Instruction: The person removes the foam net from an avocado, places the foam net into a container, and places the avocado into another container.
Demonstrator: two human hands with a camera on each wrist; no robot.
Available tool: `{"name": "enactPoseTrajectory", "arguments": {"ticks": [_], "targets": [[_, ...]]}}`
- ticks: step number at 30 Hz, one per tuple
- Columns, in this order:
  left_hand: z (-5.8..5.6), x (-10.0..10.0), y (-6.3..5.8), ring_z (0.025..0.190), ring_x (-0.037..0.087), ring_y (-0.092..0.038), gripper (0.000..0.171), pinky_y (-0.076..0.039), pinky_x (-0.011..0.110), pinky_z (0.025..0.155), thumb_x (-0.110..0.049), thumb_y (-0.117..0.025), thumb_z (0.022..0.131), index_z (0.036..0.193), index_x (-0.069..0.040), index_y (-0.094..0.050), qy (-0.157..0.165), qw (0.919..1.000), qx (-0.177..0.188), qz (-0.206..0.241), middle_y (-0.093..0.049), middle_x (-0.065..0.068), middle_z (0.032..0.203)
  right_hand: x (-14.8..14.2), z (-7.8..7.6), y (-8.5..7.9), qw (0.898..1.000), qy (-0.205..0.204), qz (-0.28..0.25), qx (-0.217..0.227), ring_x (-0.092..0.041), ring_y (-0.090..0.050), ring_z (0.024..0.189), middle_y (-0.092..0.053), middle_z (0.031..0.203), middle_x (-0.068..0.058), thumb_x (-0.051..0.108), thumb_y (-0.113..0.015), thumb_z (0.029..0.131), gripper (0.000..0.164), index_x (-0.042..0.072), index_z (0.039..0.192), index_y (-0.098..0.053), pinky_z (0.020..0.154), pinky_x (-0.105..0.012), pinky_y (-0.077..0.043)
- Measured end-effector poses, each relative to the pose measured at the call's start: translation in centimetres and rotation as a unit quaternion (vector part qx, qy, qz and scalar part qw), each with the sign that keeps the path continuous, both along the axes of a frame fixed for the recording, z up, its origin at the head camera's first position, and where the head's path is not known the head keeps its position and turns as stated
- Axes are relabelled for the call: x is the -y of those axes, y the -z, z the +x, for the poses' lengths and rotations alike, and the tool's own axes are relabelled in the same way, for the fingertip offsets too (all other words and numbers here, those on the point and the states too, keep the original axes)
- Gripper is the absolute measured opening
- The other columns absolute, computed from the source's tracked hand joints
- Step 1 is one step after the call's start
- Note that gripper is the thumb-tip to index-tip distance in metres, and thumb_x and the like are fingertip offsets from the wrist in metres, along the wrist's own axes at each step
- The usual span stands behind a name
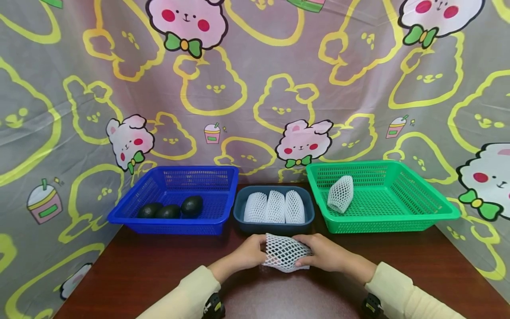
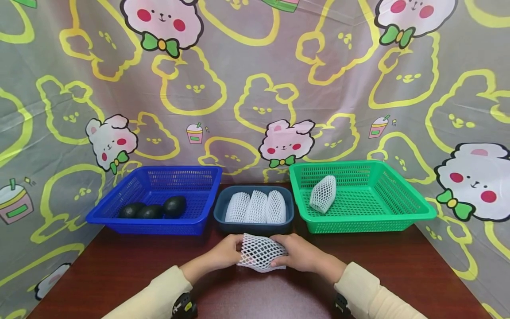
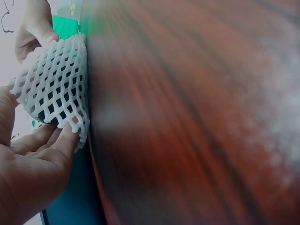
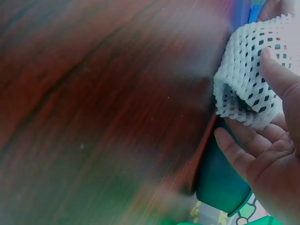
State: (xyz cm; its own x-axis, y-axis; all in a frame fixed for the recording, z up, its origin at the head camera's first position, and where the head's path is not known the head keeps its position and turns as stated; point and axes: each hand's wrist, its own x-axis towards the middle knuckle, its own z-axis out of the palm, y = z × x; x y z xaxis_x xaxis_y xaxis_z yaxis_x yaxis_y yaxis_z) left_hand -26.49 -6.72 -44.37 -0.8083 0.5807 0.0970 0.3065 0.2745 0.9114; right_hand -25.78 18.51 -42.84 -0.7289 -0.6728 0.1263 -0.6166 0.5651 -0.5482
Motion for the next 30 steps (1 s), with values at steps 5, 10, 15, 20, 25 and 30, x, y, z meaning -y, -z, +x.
{"name": "enactPoseTrajectory", "arguments": {"ticks": [5, 10, 15, 20, 25, 30], "targets": [[-0.1, 0.3, 0.3, 0.08, 0.008, -0.06, 0.041, -0.05, 0.02, 0.069, 0.017, -0.058, 0.068, 0.108, 0.01, -0.062, 0.005, 0.9999, -0.007, 0.01, -0.068, 0.009, 0.095, 0.1, 0.0, -0.2, 1.0, -0.004, 0.0, -0.001, -0.005, -0.058, 0.092, -0.066, 0.11, -0.001, 0.044, -0.073, 0.083, 0.063, 0.0, 0.125, -0.059, 0.082, -0.029, -0.05], [0.0, 0.6, 0.2, 0.085, 0.008, -0.062, 0.04, -0.051, 0.02, 0.074, 0.015, -0.06, 0.071, 0.11, 0.011, -0.061, 0.013, 0.9997, 0.012, 0.016, -0.068, 0.01, 0.098, 0.2, -0.1, -0.4, 1.0, -0.004, 0.005, 0.007, -0.005, -0.058, 0.088, -0.066, 0.107, 0.002, 0.043, -0.074, 0.083, 0.059, 0.001, 0.122, -0.062, 0.079, -0.028, -0.051], [0.2, 1.0, -0.1, 0.089, 0.012, -0.061, 0.044, -0.052, 0.023, 0.076, 0.014, -0.057, 0.067, 0.112, 0.012, -0.057, 0.01, 0.9998, 0.016, 0.003, -0.066, 0.01, 0.1, 0.3, 0.0, -0.5, 1.0, -0.006, 0.005, 0.005, -0.003, -0.058, 0.086, -0.067, 0.104, 0.004, 0.041, -0.075, 0.083, 0.053, 0.003, 0.118, -0.064, 0.076, -0.027, -0.051], [0.3, 1.5, -0.3, 0.088, 0.012, -0.062, 0.041, -0.052, 0.023, 0.076, 0.011, -0.063, 0.069, 0.109, 0.011, -0.058, 0.009, 0.9998, 0.017, 0.0, -0.065, 0.007, 0.098, 0.3, 0.0, -0.4, 1.0, -0.007, -0.004, -0.004, -0.002, -0.058, 0.082, -0.067, 0.099, 0.006, 0.034, -0.076, 0.083, 0.043, 0.004, 0.113, -0.067, 0.072, -0.025, -0.051], [0.4, 2.1, -0.5, 0.091, 0.016, -0.063, 0.041, -0.052, 0.028, 0.08, 0.005, -0.071, 0.071, 0.11, 0.01, -0.059, 0.002, 0.9999, 0.006, -0.015, -0.065, 0.008, 0.101, 0.4, 0.0, -0.4, 1.0, -0.008, -0.012, -0.02, -0.001, -0.059, 0.081, -0.068, 0.096, 0.007, 0.024, -0.076, 0.084, 0.031, 0.005, 0.108, -0.069, 0.071, -0.025, -0.052], [0.3, 2.8, -0.6, 0.102, 0.029, -0.062, 0.05, -0.05, 0.042, 0.09, -0.006, -0.077, 0.073, 0.116, 0.009, -0.058, -0.025, 0.9979, -0.018, -0.057, -0.063, 0.016, 0.113, 0.3, 0.1, -0.6, 0.999, -0.013, -0.026, -0.039, -0.001, -0.059, 0.078, -0.067, 0.09, 0.011, 0.016, -0.076, 0.085, 0.018, 0.009, 0.1, -0.071, 0.07, -0.024, -0.052]]}}
